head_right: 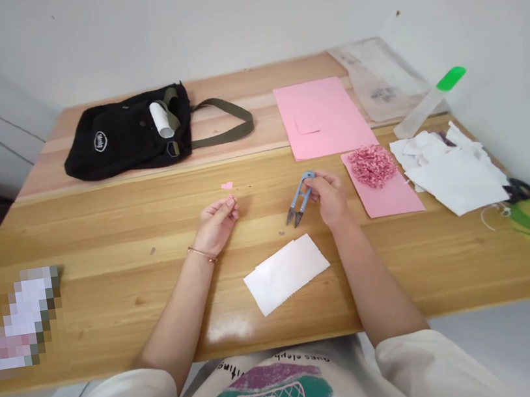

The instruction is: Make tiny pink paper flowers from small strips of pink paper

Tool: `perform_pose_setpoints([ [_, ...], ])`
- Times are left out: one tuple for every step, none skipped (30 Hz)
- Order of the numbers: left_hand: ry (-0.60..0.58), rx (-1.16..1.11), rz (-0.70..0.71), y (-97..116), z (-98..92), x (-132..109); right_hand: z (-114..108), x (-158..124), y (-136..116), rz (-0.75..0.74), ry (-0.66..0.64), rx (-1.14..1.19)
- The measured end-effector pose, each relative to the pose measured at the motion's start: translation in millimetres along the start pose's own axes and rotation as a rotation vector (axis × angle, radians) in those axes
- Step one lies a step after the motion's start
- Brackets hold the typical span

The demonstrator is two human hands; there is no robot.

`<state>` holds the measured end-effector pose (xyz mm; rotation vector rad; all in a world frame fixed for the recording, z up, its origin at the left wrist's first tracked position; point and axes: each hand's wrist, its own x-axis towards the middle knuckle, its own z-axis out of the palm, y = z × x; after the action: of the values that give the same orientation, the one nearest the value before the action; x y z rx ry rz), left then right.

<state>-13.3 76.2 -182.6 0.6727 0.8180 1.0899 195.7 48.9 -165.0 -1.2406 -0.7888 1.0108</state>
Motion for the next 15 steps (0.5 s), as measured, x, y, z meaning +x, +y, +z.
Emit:
perform_pose_setpoints([
  [0.002, 0.002, 0.001, 0, 0.1, 0, 1, 0, 1, 0.012, -0.018, 0.0],
  [0.005, 0.004, 0.002, 0, 0.2, 0, 1, 0, 2, 0.022, -0.032, 0.004],
  [0.008, 0.005, 0.004, -1, 0.4, 0, 2, 0, 4, 0.032, -0.046, 0.009],
  [0.009, 0.005, 0.006, -1, 0.8, 0, 2, 0, 5, 0.04, -0.057, 0.014],
  [0.01, 0.005, 0.01, -1, 1.3, -1, 2, 0, 6, 0.047, -0.067, 0.017],
  [0.011, 0.006, 0.013, -1, 1.8, -1, 2, 0, 8, 0.054, -0.081, 0.016],
  [0.01, 0.009, 0.016, -1, 2.4, -1, 3, 0, 9, 0.06, -0.101, 0.011],
  [0.009, 0.012, 0.018, -1, 2.9, -1, 3, 0, 9, 0.067, -0.123, 0.002],
  [0.007, 0.017, 0.019, 0, 3.3, -1, 3, 0, 10, 0.075, -0.143, -0.012],
  [0.006, 0.02, 0.021, 0, 3.7, -2, 4, 0, 11, 0.083, -0.159, -0.031],
  [0.004, 0.022, 0.021, 0, 3.8, -2, 4, -1, 11, 0.088, -0.169, -0.052],
  [0.004, 0.021, 0.021, -1, 3.7, -1, 5, -1, 11, 0.089, -0.168, -0.077],
  [0.005, 0.018, 0.021, -1, 3.5, -1, 6, -1, 12, 0.088, -0.158, -0.101],
  [0.005, 0.014, 0.021, -1, 3.0, -1, 7, -1, 12, 0.085, -0.144, -0.13],
  [0.005, 0.012, 0.02, -2, 2.5, -1, 7, -1, 13, 0.079, -0.127, -0.166],
])
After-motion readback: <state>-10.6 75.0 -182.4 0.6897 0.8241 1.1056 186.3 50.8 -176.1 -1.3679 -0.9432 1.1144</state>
